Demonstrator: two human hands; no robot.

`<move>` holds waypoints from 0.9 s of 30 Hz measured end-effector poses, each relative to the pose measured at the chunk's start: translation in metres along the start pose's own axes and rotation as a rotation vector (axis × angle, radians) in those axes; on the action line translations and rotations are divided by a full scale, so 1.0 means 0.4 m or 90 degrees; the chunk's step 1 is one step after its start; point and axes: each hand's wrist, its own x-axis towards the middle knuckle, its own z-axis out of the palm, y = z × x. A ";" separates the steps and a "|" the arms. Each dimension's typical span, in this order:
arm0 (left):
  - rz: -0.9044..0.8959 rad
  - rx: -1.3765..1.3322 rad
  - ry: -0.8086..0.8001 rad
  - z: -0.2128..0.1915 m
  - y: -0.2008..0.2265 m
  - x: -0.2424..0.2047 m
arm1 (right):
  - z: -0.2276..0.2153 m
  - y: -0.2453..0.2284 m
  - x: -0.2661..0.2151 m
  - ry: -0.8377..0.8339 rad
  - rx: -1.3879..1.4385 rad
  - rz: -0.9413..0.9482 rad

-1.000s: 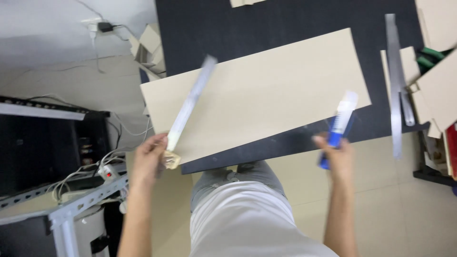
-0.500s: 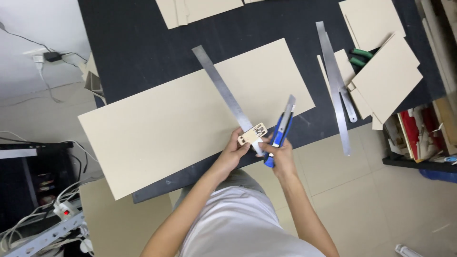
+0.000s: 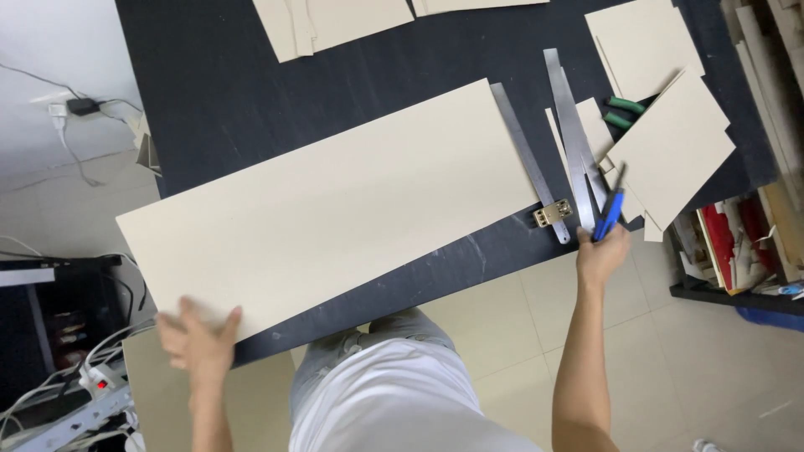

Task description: Measuring and cutting cardboard sheets with a utility knife and a metal ruler on a workbench

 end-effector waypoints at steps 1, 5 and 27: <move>0.004 0.000 -0.001 -0.014 0.005 0.004 | 0.005 0.018 0.004 0.003 0.000 0.002; -0.029 -0.153 0.107 0.004 -0.112 0.077 | 0.006 0.083 -0.005 -0.077 -0.017 0.339; -0.031 -0.116 0.410 0.044 -0.298 0.078 | 0.038 -0.582 -0.576 -0.343 0.341 0.271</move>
